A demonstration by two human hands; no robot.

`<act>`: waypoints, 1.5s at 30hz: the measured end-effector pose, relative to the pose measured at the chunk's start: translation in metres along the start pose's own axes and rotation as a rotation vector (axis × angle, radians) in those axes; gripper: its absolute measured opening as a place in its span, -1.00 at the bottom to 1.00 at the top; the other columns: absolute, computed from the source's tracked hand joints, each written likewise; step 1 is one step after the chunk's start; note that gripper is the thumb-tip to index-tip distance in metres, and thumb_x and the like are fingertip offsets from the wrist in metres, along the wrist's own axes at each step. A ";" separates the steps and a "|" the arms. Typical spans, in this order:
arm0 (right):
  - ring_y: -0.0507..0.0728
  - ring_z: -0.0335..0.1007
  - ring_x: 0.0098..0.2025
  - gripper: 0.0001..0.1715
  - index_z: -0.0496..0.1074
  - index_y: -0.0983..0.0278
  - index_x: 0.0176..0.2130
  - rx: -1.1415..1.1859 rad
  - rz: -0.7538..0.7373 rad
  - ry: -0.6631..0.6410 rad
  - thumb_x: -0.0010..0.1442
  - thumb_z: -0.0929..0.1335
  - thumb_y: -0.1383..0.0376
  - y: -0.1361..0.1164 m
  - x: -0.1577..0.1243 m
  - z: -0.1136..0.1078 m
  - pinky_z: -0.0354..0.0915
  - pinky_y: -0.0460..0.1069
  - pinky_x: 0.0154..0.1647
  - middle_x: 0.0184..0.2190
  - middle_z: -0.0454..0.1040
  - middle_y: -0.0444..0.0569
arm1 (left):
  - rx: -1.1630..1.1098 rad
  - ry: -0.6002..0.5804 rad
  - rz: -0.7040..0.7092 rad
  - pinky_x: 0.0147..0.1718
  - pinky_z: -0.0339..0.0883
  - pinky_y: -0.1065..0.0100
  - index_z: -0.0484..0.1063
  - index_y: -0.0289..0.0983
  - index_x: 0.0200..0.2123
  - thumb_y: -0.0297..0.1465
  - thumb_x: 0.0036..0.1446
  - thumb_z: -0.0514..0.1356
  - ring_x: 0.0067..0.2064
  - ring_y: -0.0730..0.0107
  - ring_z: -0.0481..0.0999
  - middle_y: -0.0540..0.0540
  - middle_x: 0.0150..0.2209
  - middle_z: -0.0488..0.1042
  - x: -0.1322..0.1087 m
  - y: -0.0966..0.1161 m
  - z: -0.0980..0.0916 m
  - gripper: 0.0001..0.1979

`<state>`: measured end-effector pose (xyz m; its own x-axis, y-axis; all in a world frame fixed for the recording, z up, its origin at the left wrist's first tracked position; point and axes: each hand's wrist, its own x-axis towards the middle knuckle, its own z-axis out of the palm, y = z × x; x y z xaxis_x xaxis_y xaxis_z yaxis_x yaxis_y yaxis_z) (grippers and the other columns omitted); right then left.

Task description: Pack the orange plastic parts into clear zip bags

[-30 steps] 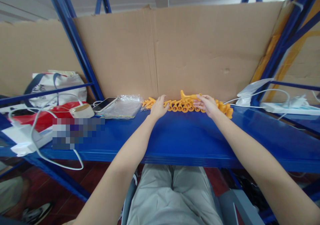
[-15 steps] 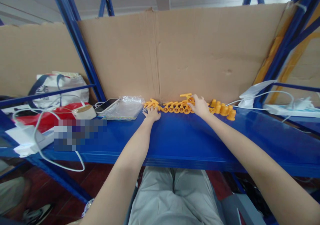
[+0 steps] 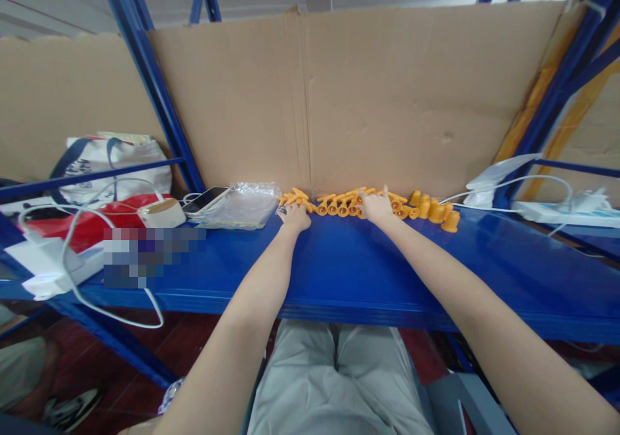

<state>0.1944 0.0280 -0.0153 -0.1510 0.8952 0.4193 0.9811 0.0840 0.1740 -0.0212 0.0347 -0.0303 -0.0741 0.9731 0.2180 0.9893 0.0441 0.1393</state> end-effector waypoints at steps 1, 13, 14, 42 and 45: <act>0.32 0.41 0.05 -0.40 0.19 0.44 0.25 0.021 0.005 0.001 0.30 0.21 0.23 0.001 -0.001 0.002 -0.26 0.36 0.28 -0.05 0.51 0.32 | 0.009 0.009 -0.005 0.22 -0.06 -0.24 0.26 -0.23 0.19 -0.38 0.16 -0.03 0.34 -0.05 0.02 -0.28 0.31 0.13 0.000 0.000 0.000 -0.49; 0.32 0.21 0.20 -0.43 0.24 0.41 0.22 0.260 0.162 0.296 0.33 0.08 0.25 0.034 -0.001 0.004 -0.30 0.46 0.26 0.18 0.32 0.25 | 0.021 0.018 -0.024 0.22 -0.13 -0.29 0.21 -0.22 0.23 -0.46 0.17 -0.04 0.33 -0.02 0.07 -0.30 0.28 0.18 0.000 -0.001 0.000 -0.46; 0.32 0.23 0.18 -0.44 0.27 0.40 0.20 0.266 0.225 0.335 0.32 0.07 0.28 0.044 0.000 0.004 -0.27 0.47 0.24 0.16 0.34 0.26 | 0.021 0.030 -0.033 0.22 -0.11 -0.28 0.22 -0.22 0.23 -0.47 0.17 -0.05 0.33 -0.02 0.08 -0.30 0.28 0.19 0.000 -0.001 0.000 -0.47; 0.29 0.21 0.18 -0.60 0.43 0.39 -0.08 0.035 0.544 -0.076 0.17 0.15 0.50 0.119 -0.031 0.017 -0.01 0.44 0.14 0.02 0.42 0.28 | -0.305 0.264 -0.100 -0.02 0.29 0.24 0.21 -0.24 0.13 -0.39 0.22 0.03 0.07 0.14 0.47 -0.23 0.00 0.51 -0.007 0.013 -0.022 -0.60; 0.30 0.21 0.16 -0.60 0.42 0.38 -0.09 0.043 0.531 -0.080 0.14 0.16 0.50 0.122 -0.032 0.021 0.01 0.44 0.11 0.00 0.42 0.28 | -0.295 0.243 -0.085 -0.02 0.31 0.26 0.21 -0.23 0.13 -0.38 0.20 0.05 0.07 0.15 0.47 -0.22 0.00 0.51 -0.006 0.013 -0.020 -0.59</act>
<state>0.3216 0.0189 -0.0263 0.3756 0.8495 0.3704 0.9242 -0.3732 -0.0812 -0.0102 0.0249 -0.0100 -0.2171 0.8852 0.4115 0.9021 0.0209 0.4310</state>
